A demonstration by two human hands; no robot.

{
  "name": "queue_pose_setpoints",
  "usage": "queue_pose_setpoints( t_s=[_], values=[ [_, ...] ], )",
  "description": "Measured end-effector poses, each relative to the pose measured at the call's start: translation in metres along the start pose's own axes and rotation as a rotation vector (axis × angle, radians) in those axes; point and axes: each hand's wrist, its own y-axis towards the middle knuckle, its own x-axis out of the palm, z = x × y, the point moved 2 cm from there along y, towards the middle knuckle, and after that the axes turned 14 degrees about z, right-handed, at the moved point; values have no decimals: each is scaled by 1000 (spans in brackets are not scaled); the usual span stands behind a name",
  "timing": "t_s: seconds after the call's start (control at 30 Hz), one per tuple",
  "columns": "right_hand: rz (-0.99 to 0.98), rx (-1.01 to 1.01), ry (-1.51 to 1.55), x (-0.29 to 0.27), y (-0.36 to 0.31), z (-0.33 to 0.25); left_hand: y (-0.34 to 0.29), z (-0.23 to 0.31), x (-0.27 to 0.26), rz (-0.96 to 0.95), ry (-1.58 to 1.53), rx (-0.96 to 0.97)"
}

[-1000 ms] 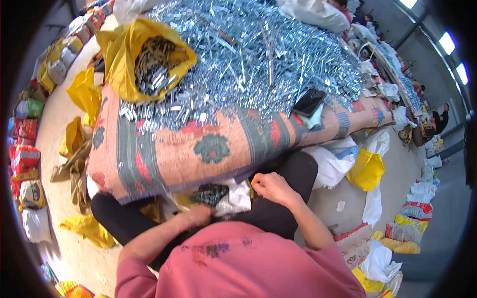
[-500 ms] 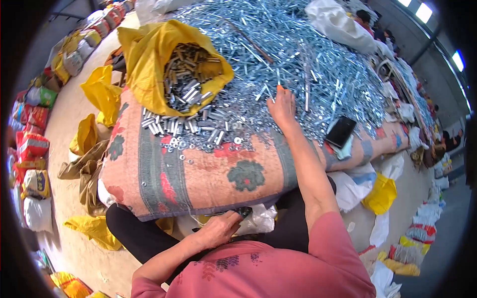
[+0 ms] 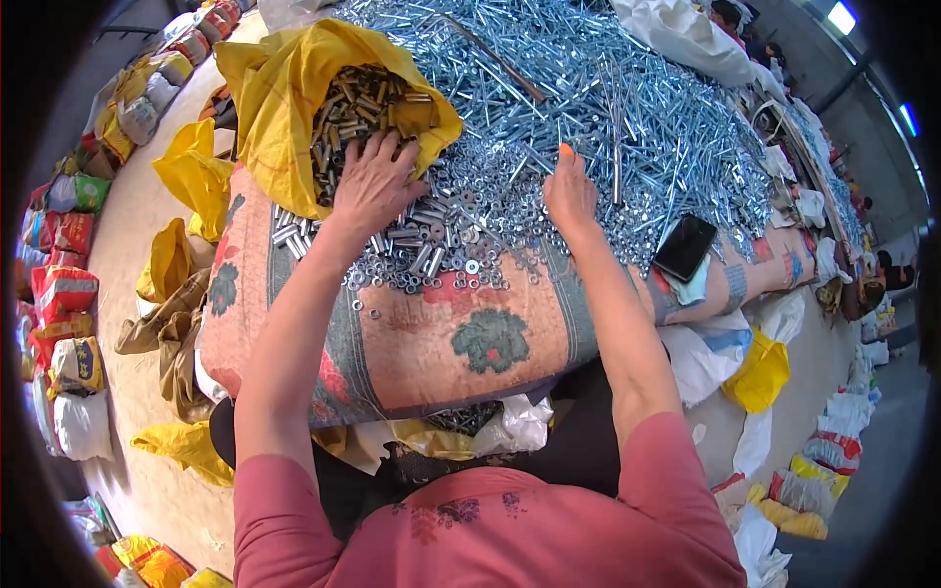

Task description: The person assembles hardware fasteners by sliding washers onto metal rods, screwing nuts onto the rods, and fitting metal sleeves onto the rods by hand.

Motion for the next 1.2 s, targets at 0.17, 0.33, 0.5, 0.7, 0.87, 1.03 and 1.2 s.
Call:
queue_pose_setpoints(
  t_s=[0.17, 0.33, 0.5, 0.7, 0.87, 1.03, 1.2],
  values=[
    [60, -103, -60, -6, -7, 20, -6, -7, 8, 68, -33, 29],
    [-6, -123, -5, -16, -17, 18, -21, -21, 0, 95, -109, 56],
    [-51, -84, 45, -28, -25, 24, -36, -28, -15, 83, -63, 94],
    [-40, 175, 164, -45, -27, 32, -48, -39, -23, 97, -23, 100],
    [103, 29, 294, -39, -27, 25, -44, -29, -27, 34, -74, 19],
    [54, 109, 405, -57, -18, -3, -26, 25, -41, 51, -119, 81],
    [76, -68, 299, -35, -58, -10, -23, 80, -15, -15, -288, 107]
  ],
)
